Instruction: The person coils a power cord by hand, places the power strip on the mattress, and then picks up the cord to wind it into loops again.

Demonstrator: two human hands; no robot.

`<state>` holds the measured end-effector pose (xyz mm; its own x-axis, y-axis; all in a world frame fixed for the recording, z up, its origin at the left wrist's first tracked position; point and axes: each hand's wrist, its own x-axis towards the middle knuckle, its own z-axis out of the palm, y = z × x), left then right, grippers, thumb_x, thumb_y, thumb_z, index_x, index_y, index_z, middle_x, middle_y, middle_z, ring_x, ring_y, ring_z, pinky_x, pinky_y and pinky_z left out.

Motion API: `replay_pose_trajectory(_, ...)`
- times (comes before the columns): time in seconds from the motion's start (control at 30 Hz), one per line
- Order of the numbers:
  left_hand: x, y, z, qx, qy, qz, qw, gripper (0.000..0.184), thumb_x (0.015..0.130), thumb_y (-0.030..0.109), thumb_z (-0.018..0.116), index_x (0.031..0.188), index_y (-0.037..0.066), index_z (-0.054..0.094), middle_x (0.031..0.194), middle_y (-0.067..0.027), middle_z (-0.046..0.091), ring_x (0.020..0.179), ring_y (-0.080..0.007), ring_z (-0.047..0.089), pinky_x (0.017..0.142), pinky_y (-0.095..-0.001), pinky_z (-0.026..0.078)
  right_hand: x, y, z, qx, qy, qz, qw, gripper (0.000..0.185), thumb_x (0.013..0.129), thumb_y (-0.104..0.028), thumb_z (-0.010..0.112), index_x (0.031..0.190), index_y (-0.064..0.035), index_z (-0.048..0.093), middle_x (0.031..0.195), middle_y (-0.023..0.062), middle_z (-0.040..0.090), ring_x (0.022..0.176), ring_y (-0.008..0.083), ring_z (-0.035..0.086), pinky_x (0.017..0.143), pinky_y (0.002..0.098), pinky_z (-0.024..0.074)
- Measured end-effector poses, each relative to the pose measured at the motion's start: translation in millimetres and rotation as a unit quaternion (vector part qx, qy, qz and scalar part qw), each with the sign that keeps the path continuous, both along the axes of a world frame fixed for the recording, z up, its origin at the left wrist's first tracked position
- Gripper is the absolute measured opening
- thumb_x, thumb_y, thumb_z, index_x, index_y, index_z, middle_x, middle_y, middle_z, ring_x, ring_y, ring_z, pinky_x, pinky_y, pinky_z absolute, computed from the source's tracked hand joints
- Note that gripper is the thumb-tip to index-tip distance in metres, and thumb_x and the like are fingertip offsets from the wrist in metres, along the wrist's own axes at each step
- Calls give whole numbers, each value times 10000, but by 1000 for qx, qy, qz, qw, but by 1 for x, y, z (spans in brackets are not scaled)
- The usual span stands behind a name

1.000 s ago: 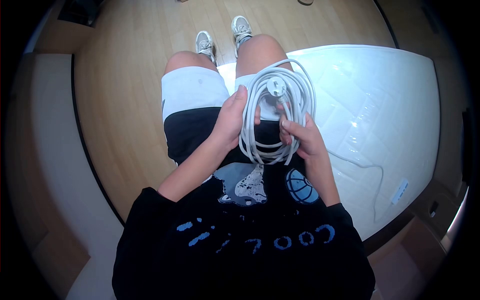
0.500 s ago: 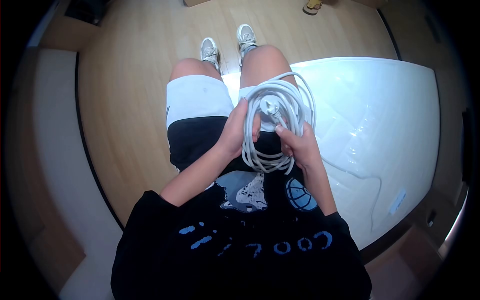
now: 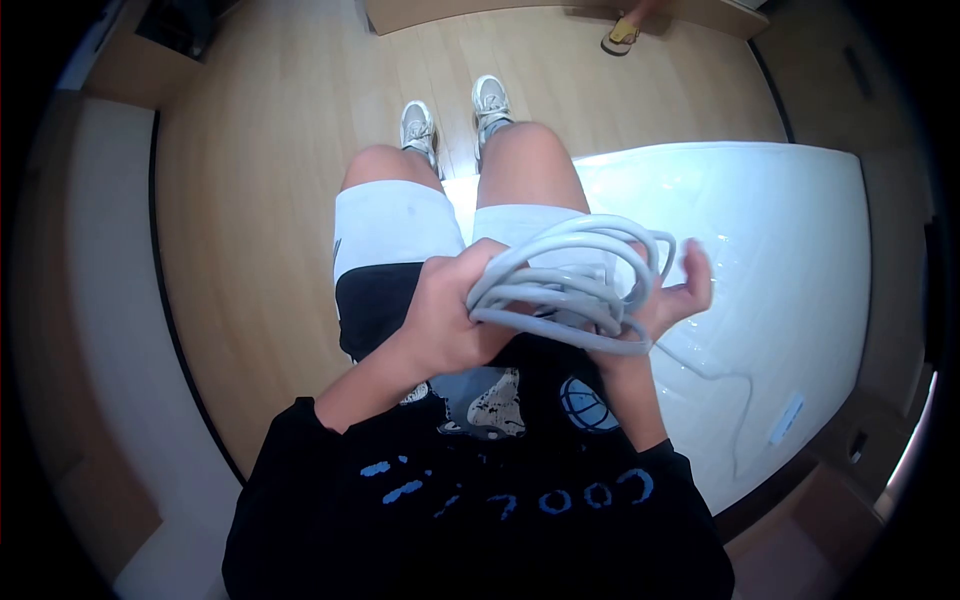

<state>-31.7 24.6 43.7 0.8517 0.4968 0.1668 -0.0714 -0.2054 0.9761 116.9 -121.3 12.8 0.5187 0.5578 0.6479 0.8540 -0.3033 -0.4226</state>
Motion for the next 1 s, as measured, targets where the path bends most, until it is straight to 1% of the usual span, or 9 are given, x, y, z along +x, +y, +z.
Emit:
replay_pose_trajectory(0.13, 4, 3, 6, 94, -78, -11, 993, 200, 787, 43, 722, 957, 28, 618, 756, -95, 685, 621, -211, 675, 588, -286, 517, 28, 15, 8, 79, -16, 64, 995, 560, 955, -544, 512, 1141, -22, 594, 1394, 339, 408, 1283, 502, 412, 1047, 556, 373)
replay_pose_trajectory(0.27, 10, 2, 6, 124, -136, 26, 983, 288, 716, 8, 740, 979, 35, 627, 781, -112, 673, 644, -283, 670, 599, -313, 529, 24, 14, 14, 42, 206, 159, 965, 513, 911, -494, 610, 1125, -29, 583, 1085, 242, 657, 952, 350, 687, 821, 413, 553)
replay_pose_trajectory(0.4, 13, 15, 14, 93, -90, 59, 990, 284, 741, 40, 766, 986, 22, 622, 788, -110, 688, 653, -235, 677, 611, -296, 522, 18, 21, -3, 78, 346, 174, 919, 555, 783, -470, 751, 1080, -29, 590, 1036, 158, 608, 912, 269, 648, 795, 358, 523)
replay_pose_trajectory(0.5, 12, 20, 10, -55, -64, 60, 995, 292, 751, 64, 779, 989, 6, 622, 773, -104, 696, 667, -158, 669, 636, -278, 512, 20, 32, 3, 61, 258, 204, 942, 532, 694, -332, 828, 1057, -25, 589, 1056, 118, 521, 898, 223, 576, 803, 334, 491)
replay_pose_trajectory(0.6, 7, 24, 11, 11, -53, 60, 997, 276, 769, 42, 764, 976, 12, 584, 834, -29, 665, 750, -86, 593, 683, -234, 470, 28, 30, 5, -44, 201, 219, 954, 503, 699, -260, 826, 1060, -19, 573, 1053, 129, 528, 907, 231, 583, 802, 343, 496)
replay_pose_trajectory(0.67, 5, 21, 7, 5, -42, 59, 997, 296, 769, 64, 782, 982, 7, 585, 842, -47, 662, 752, -87, 590, 685, -236, 469, 24, 31, 8, -51, 345, 213, 913, 504, 719, -238, 805, 1102, 9, 589, 1135, 152, 539, 990, 256, 595, 845, 363, 504)
replay_pose_trajectory(0.73, 3, 22, 4, 15, -44, 44, 998, 310, 770, 83, 793, 983, 1, 584, 848, -59, 658, 756, -87, 591, 689, -241, 471, 33, 31, -8, -74, 230, 234, 942, 524, 728, -238, 797, 1130, 28, 594, 1175, 162, 546, 1035, 269, 598, 877, 374, 504)
replay_pose_trajectory(0.9, 7, 18, 5, 9, -69, 44, 997, 289, 817, 63, 751, 1025, -21, 568, 871, -78, 654, 774, -103, 595, 702, -253, 478, 15, 31, -15, -50, 236, 116, 963, 513, 742, -216, 787, 1159, 24, 608, 1127, 154, 569, 1036, 258, 610, 896, 370, 498)
replay_pose_trajectory(1.0, 16, 0, -1, -62, -69, 108, 990, 251, 855, 56, 704, 1062, -32, 591, 909, -107, 674, 798, -139, 623, 722, -273, 492, 0, 34, 6, 48, 345, 79, 934, 534, 825, -366, 751, 1157, 16, 580, 1126, 155, 606, 1023, 252, 608, 898, 390, 498)
